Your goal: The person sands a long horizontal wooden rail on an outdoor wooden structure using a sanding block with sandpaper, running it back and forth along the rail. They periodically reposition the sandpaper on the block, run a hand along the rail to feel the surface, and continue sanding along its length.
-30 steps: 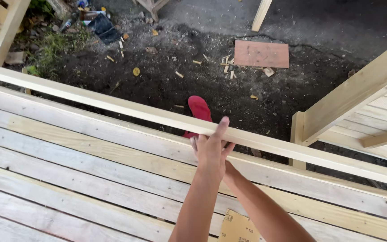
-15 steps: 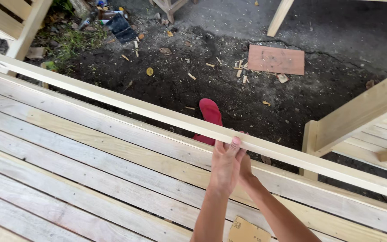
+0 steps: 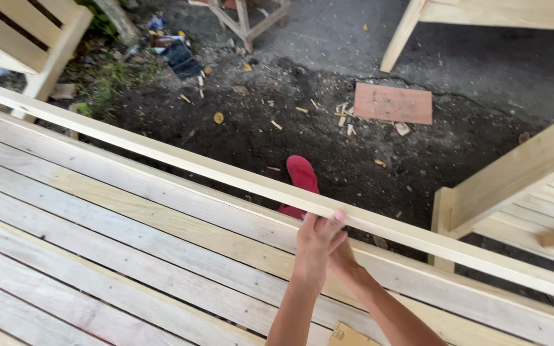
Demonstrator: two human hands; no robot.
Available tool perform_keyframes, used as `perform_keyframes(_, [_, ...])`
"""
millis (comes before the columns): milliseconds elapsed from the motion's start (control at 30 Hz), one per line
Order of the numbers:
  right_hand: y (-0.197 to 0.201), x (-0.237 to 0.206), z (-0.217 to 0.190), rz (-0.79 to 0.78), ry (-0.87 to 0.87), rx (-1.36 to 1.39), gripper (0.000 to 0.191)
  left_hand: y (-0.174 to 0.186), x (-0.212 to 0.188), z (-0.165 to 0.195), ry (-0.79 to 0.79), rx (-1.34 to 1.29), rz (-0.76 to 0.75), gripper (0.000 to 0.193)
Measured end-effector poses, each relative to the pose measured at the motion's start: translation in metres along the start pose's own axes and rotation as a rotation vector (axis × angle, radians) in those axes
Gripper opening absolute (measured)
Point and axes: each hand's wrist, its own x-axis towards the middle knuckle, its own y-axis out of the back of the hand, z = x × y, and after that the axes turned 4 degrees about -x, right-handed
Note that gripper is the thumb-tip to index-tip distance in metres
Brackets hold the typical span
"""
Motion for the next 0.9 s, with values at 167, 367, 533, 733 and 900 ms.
perform_keyframes(167, [-0.033,0.042,-0.017,0.012,-0.061,0.452,0.024,0.062,-0.003,-0.02,-0.265,0.546,0.472,0.027])
perform_keyframes(367, [-0.053,0.035,-0.016,0.414,0.373,0.513,0.041,0.193,-0.061,-0.04,-0.389,1.231,0.806,0.04])
perform_keyframes(533, [-0.031,0.013,0.037,0.103,0.265,0.604,0.044,0.255,-0.116,-0.059,-0.774,1.817,0.572,0.054])
perform_keyframes(733, [-0.032,0.052,-0.014,-0.287,-0.025,0.441,0.045,0.252,-0.122,-0.065,-0.839,1.756,0.605,0.054])
perform_keyframes(900, [-0.051,0.025,-0.004,0.491,0.418,0.362,0.043,0.243,-0.13,-0.058,-0.797,1.758,0.587,0.056])
